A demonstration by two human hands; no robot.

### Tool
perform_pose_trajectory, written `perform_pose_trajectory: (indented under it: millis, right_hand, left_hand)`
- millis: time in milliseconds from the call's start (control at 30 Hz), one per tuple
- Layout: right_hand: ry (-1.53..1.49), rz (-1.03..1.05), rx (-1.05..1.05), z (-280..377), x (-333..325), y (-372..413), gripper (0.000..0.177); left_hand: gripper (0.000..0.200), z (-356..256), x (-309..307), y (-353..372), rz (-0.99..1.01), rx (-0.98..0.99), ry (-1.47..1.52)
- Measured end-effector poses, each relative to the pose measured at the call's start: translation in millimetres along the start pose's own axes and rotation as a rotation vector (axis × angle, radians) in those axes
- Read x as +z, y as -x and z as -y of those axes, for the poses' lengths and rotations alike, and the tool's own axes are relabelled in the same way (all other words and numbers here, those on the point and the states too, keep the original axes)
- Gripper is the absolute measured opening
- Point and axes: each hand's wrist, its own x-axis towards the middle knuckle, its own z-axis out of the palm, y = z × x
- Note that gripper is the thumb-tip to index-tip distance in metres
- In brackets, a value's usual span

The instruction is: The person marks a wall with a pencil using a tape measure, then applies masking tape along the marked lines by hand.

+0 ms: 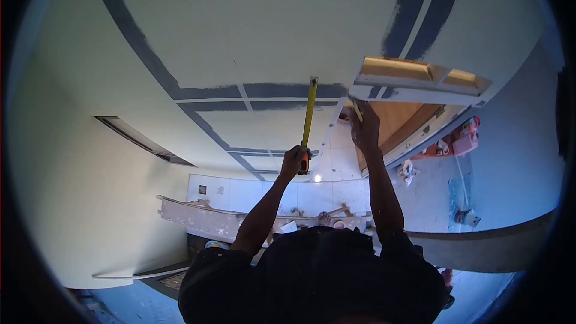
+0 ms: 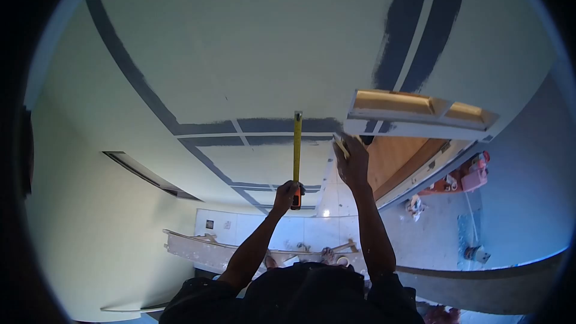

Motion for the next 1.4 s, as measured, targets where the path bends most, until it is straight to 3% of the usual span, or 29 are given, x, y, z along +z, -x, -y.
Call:
perform_pose_trajectory:
  millis: [133, 167, 333, 533, 633, 767, 933, 1167, 1300, 1400]
  right_hand:
    - [-0.097, -0.046, 0.056, 85.6, -23.0, -93.0, 0.053]
    - [-0.176, -0.039, 0.125, 94.8, -22.5, -107.6, 0.049]
    - [-0.208, 0.108, 0.050, 99.5, -13.4, -149.8, 0.045]
    - [-0.346, 0.145, 0.153, 122.3, -18.1, -143.8, 0.043]
    - [-0.467, 0.089, 0.065, 109.4, -9.2, -138.5, 0.046]
    - [-0.307, 0.173, 0.155, 124.4, -14.4, -136.4, 0.036]
    - [-0.150, -0.022, -0.075, 107.9, -12.1, -132.3, 0.023]
    - [-0.169, 0.192, 0.153, 97.0, -22.7, -110.8, 0.025]
    - [-0.255, 0.105, 0.090, 79.5, -11.1, -98.6, 0.025]
    - [-0.237, 0.126, 0.157, 83.7, -13.7, -95.9, 0.026]
  left_hand:
    - [0.024, -43.7, 17.1, -30.4, 0.018, 0.015, 0.173]
    - [0.025, -55.0, 17.3, -35.0, 0.036, 0.032, 0.192]
    - [0.028, -82.3, 13.9, -52.4, 0.060, 0.114, 0.163]
    - [0.028, -89.9, 16.5, -51.3, 0.004, 0.107, 0.121]
    - [0.028, -93.1, 22.7, -41.5, -0.018, 0.102, 0.120]
    - [0.027, -82.4, 31.3, -27.5, -0.019, 0.057, 0.134]
    - [0.026, -72.9, 36.4, -14.5, 0.025, 0.038, 0.095]
    - [0.025, -50.9, 37.1, 10.2, -0.035, 0.019, 0.080]
    - [0.024, -38.4, 34.4, 18.6, -0.050, -0.068, 0.125]
    - [0.024, -38.9, 32.4, 23.4, -0.088, -0.030, 0.064]
